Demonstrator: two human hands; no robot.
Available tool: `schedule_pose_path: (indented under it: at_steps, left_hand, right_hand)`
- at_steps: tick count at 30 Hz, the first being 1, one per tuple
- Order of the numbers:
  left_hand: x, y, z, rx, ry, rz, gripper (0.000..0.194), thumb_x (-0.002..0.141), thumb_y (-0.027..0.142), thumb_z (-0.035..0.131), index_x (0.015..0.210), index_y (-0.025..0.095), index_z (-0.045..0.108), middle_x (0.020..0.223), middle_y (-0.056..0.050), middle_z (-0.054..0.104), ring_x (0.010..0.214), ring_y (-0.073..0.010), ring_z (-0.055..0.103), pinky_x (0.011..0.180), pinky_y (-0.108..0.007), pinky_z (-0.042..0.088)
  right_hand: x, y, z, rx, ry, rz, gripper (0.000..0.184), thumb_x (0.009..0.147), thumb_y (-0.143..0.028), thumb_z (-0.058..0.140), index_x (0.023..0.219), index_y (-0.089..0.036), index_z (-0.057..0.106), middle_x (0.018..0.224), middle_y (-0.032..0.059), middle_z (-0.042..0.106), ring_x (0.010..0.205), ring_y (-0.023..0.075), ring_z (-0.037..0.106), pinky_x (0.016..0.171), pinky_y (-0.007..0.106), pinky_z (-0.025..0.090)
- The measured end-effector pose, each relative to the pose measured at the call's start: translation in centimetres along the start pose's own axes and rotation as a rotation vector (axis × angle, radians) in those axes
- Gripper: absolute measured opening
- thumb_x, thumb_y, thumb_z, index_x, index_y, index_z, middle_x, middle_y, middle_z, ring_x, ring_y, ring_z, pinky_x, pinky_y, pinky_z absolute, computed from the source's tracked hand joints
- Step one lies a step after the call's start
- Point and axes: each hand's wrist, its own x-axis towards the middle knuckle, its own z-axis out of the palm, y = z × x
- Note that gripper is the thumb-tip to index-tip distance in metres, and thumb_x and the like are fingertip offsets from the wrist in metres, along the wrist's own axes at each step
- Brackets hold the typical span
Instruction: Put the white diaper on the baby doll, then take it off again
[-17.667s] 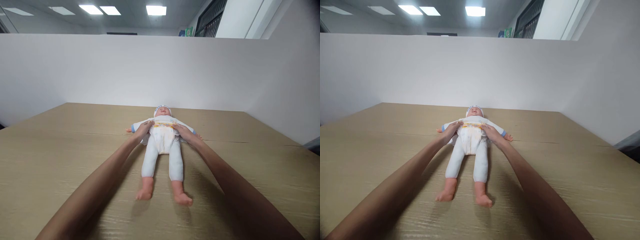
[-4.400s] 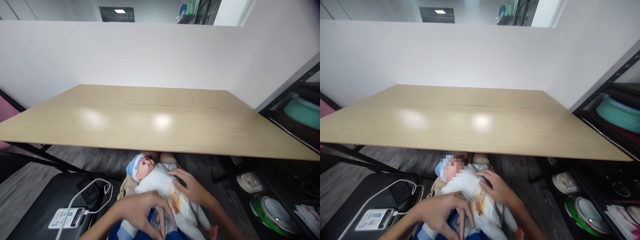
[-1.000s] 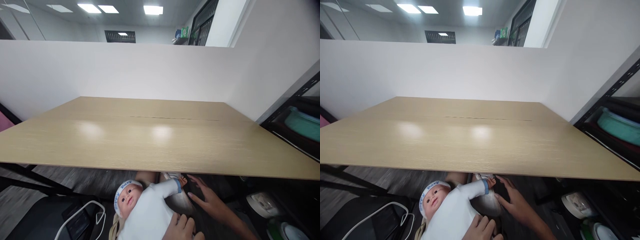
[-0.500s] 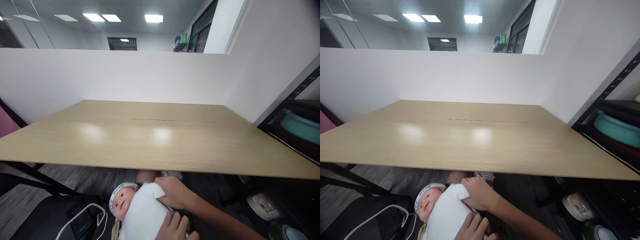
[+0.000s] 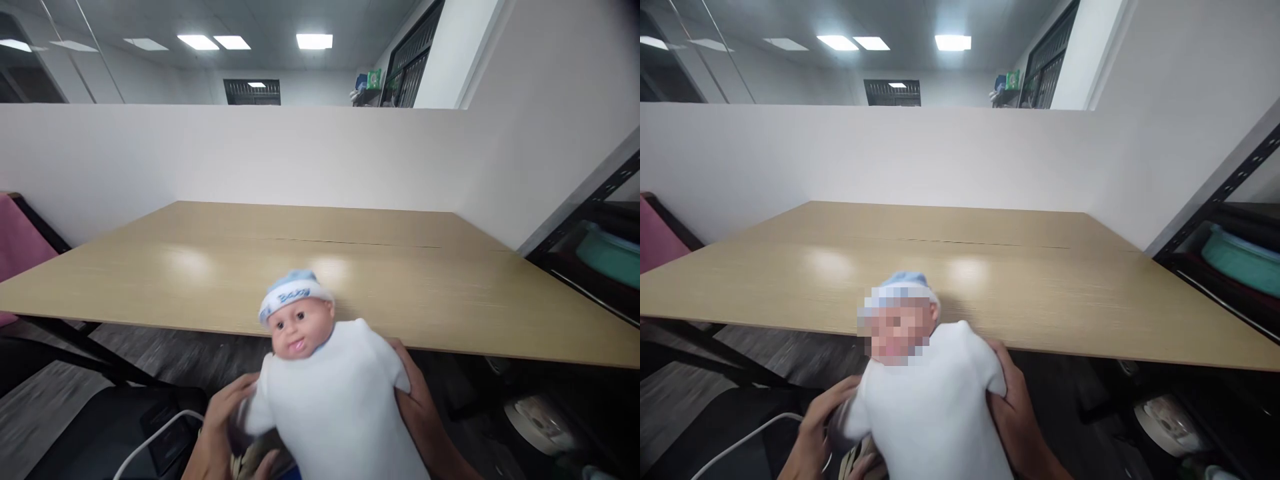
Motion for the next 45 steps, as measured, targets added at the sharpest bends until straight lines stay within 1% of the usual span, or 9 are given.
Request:
schedule_pose_path:
  at_steps: [4,7,11,15,21,28,32,37,45]
  left_hand:
    - [6.3,-1.7,1.9,-0.088,-0.188,-0.07,0.076,0.093,0.038,0.076,0.156,0.031,0.034,0.127,-0.008,0.076,0.106,-0.0289,0.079,0.087,-0.038,0.065]
    - [10.8,-1.6,2.4,-0.143,-0.326,-0.117,0.064,0.093,0.034,0.075,0.149,0.031,0.043,0.124,-0.005,0.076,0.104,-0.0286,0.078,0.085,-0.037,0.06]
    - [14.7,-1.6,2.2,-0.173,-0.353,-0.1,0.05,0.096,0.044,0.074,0.139,0.029,0.054,0.134,-0.007,0.073,0.116,-0.031,0.073,0.091,-0.039,0.056]
    - [16.6,-2.5,2.5,-0.131,-0.377,-0.039,0.053,0.098,0.057,0.072,0.138,0.027,0.056,0.133,-0.009,0.074,0.118,-0.0332,0.071,0.097,-0.045,0.054]
    - [17.2,-4.5,3.2,-0.06,-0.381,0.067,0.053,0.099,0.057,0.072,0.14,0.027,0.058,0.129,-0.01,0.075,0.114,-0.0314,0.072,0.095,-0.042,0.056]
    - [17.5,-8.4,4.0,0.072,-0.356,0.189,0.047,0.091,0.034,0.078,0.136,0.03,0.062,0.115,-0.002,0.078,0.099,-0.0275,0.074,0.082,-0.036,0.054]
    - [19.8,-11.0,4.7,0.149,-0.359,0.179,0.041,0.09,0.033,0.076,0.129,0.027,0.065,0.103,-0.003,0.077,0.091,-0.0277,0.073,0.078,-0.036,0.053]
    - [24.6,-14.5,7.0,0.167,-0.372,0.127,0.036,0.094,0.046,0.073,0.122,0.025,0.066,0.106,-0.004,0.078,0.093,-0.0281,0.072,0.08,-0.037,0.051]
    - [32.5,-20.1,11.1,0.22,-0.278,0.079,0.04,0.094,0.06,0.071,0.106,0.022,0.067,0.097,-0.008,0.077,0.091,-0.0286,0.071,0.077,-0.037,0.052]
  right_hand:
    - [2.5,-0.2,-1.5,-0.091,0.103,0.062,0.041,0.09,-0.039,0.064,0.128,-0.025,0.065,0.122,0.0057,0.077,0.104,0.027,0.07,0.088,0.033,0.057]
    - [4.4,-0.3,-3.8,-0.331,0.122,0.063,0.037,0.091,-0.042,0.061,0.123,-0.025,0.066,0.115,0.0045,0.077,0.1,0.0275,0.07,0.084,0.034,0.055]
    - [5.8,0.1,-7.9,-0.74,0.098,0.064,0.029,0.092,-0.047,0.063,0.112,-0.026,0.067,0.102,0.0042,0.078,0.09,0.029,0.07,0.075,0.035,0.05]
    - [6.1,1.2,-10.8,-0.886,0.033,-0.037,0.031,0.099,-0.051,0.059,0.115,-0.026,0.068,0.115,0.0077,0.078,0.104,0.0312,0.071,0.085,0.04,0.053]
    - [5.9,4.5,-12.9,-0.905,0.008,-0.153,0.043,0.104,-0.058,0.057,0.133,-0.028,0.067,0.133,0.0109,0.075,0.123,0.0354,0.068,0.107,0.053,0.053]
    - [7.9,7.3,-14.0,-0.875,-0.034,-0.134,0.045,0.098,-0.059,0.065,0.134,-0.033,0.072,0.132,0.0122,0.078,0.117,0.0391,0.074,0.097,0.055,0.064]
    - [10.9,8.0,-14.5,-0.84,-0.084,-0.06,0.045,0.095,-0.057,0.068,0.135,-0.037,0.072,0.131,0.0109,0.079,0.114,0.039,0.076,0.09,0.05,0.068]
    - [16.2,8.8,-14.0,-0.83,-0.068,-0.036,0.045,0.096,-0.058,0.066,0.136,-0.037,0.07,0.13,0.0113,0.078,0.113,0.0384,0.077,0.088,0.049,0.067]
    - [26.9,10.1,-13.9,-0.853,-0.141,-0.156,0.047,0.101,-0.057,0.059,0.134,-0.026,0.067,0.13,0.0137,0.076,0.111,0.0343,0.073,0.093,0.046,0.062]
